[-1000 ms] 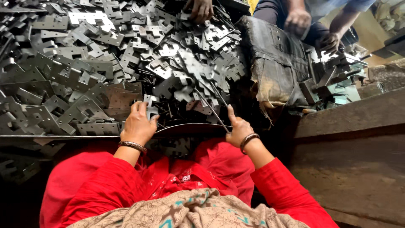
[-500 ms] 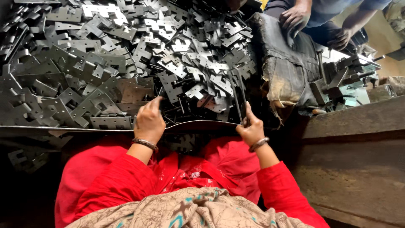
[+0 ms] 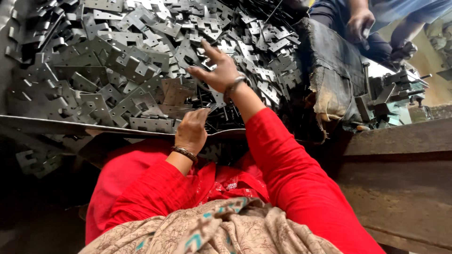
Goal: The person picks up metal brackets and small metal pins from a large bin and sorts them into different areas or stacks.
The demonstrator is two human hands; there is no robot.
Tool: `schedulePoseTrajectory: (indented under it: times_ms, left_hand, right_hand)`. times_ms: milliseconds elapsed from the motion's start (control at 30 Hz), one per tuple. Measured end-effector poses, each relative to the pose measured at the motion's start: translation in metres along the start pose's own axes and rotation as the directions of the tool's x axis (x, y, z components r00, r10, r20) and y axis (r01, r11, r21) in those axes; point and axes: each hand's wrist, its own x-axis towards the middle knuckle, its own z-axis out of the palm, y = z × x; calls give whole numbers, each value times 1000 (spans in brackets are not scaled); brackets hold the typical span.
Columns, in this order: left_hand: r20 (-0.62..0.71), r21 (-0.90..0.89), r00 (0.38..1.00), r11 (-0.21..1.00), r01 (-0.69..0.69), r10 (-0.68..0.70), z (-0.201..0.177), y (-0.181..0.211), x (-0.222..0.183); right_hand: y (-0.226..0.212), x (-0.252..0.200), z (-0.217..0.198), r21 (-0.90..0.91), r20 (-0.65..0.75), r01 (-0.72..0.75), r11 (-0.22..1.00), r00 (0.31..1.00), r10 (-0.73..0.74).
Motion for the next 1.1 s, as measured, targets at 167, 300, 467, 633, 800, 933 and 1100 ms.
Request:
schedulePoseTrajectory:
  times_ms: [167, 300, 467, 633, 800, 933, 1100]
  left_hand:
    - [-95, -151, 982, 978, 146, -161, -22, -16, 5]
    - [-6, -819, 803, 463, 338, -596, -35, -34, 16]
    - [125, -992, 774, -79, 96, -621, -46, -44, 8]
    - [87, -937, 933, 290, 197, -350, -41, -46, -2]
    - [12, -849, 957, 503, 163, -289, -36, -38, -4]
    - [121, -891, 912, 362, 274, -392, -21, -41, -2]
    - [-104, -753, 972, 656, 62, -212, -5, -37, 5]
  right_hand:
    - [25, 14, 18, -499, 11, -125, 857, 988, 151]
    - [38, -4, 31, -637, 94, -180, 750, 947, 307]
    - [39, -15, 46, -621, 84, -63, 781, 986, 147]
    - [34, -30, 22, -341, -148, -62, 938, 989, 12]
    - [56, -58, -19, 835, -38, -99, 541, 971, 236]
    - [61, -113, -40, 981, 175, -183, 68, 979, 104]
    - [81, -172, -64, 985, 156, -126, -121, 945, 287]
